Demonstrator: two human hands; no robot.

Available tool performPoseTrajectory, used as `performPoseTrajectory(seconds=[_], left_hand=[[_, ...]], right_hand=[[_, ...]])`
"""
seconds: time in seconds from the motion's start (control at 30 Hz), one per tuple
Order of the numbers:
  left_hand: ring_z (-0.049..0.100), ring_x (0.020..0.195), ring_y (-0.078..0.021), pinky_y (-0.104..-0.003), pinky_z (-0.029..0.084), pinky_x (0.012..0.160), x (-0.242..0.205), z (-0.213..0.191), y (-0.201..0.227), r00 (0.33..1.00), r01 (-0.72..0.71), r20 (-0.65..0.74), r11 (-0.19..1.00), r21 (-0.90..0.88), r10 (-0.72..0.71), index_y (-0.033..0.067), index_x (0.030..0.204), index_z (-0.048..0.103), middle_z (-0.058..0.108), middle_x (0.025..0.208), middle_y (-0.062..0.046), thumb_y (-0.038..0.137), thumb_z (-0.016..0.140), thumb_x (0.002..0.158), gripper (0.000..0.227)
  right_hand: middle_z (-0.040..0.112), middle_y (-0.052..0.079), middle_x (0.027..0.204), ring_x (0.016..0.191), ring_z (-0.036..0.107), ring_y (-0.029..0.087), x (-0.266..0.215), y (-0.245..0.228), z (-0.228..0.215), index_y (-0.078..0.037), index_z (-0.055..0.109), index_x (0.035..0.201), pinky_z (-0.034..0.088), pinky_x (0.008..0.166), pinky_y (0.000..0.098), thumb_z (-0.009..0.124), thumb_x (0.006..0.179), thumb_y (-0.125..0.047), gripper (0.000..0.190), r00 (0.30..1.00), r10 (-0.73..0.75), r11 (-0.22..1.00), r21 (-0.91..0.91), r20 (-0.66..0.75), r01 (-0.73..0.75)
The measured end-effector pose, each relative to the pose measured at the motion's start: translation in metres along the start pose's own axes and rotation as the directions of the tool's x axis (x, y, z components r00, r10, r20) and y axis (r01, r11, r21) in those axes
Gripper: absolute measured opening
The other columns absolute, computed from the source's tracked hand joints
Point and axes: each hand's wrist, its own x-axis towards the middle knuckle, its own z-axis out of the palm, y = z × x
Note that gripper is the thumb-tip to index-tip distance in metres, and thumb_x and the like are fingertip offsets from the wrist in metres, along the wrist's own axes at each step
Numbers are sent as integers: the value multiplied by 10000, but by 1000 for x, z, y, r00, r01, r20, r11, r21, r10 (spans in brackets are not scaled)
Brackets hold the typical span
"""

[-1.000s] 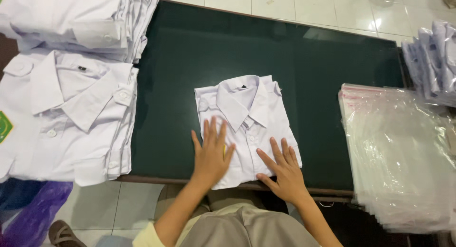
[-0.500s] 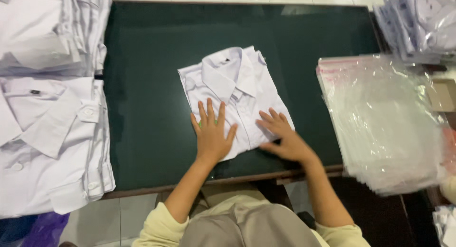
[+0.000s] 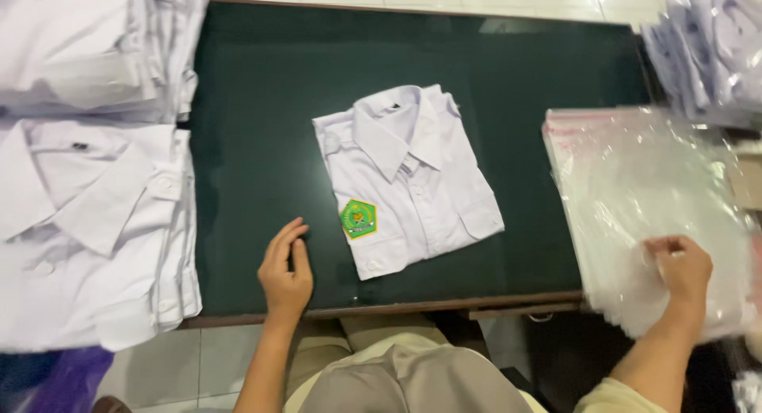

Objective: The person picks up folded shirts from a stack, places each one into a clear plastic bag, and seals the bag by hand.

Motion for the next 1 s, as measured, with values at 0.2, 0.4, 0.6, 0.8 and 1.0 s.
performPoseTrajectory(seconds=[0.2, 0.4, 0.6, 0.8, 1.0], left_hand=[[590, 1073, -242, -359, 454, 919, -4, -1, -3, 998, 3, 57, 1000, -2, -3, 50, 1075, 624, 621, 1160, -111, 91, 429, 953, 234], [604, 1052, -234, -356, 473, 913, -2, -3, 3, 1000, -3, 31, 999, -47, 5, 51, 1051, 632, 635, 1131, -100, 97, 423, 959, 233], [566, 1129, -291, -373, 438, 986, -10, -1, 36, 994, -103, -51, 974, -200, 95, 18, 1172, 497, 565, 1221, -175, 151, 522, 918, 288], [143, 1328, -492, -582, 241, 1045, -25, 28, 78, 909, 303, 414, 605, -736, 47, 53, 1452, -22, -5, 1511, -252, 316, 863, 600, 1257], [268, 1338, -356, -455, 328, 1068, -32, 34, 79, 858, 496, 491, 490, -717, -151, 135, 1468, -111, 53, 1530, -170, 160, 869, 590, 1316]], right_hand=[[556, 188, 1106, 1019, 537, 377, 21, 25, 2, -78, 713, 968, 363, 954, 408, 722, 954, -255, 178, 991, -99, 993, -69, -90, 93], [600, -83, 1090, 1030, 527, 35, 4, -56, -10, -205, 618, 1160, 425, 869, 197, 550, 1072, -290, 140, 992, 117, 821, 557, 43, -121], [603, -37, 1147, 1039, 636, 128, -52, -211, -12, -210, 554, 1088, 534, 807, 231, 578, 959, -243, 135, 975, 31, 447, 869, 221, -212], [578, 193, 1174, 1025, 573, 367, -162, -373, 10, -17, 563, 860, 501, 722, 436, 502, 930, -118, 137, 788, -614, 494, 756, -47, 430], [521, 73, 1122, 1015, 510, 307, -203, -431, 58, -131, 552, 780, 448, 770, 444, 548, 913, -332, 241, 684, -725, 595, 428, -79, 680]])
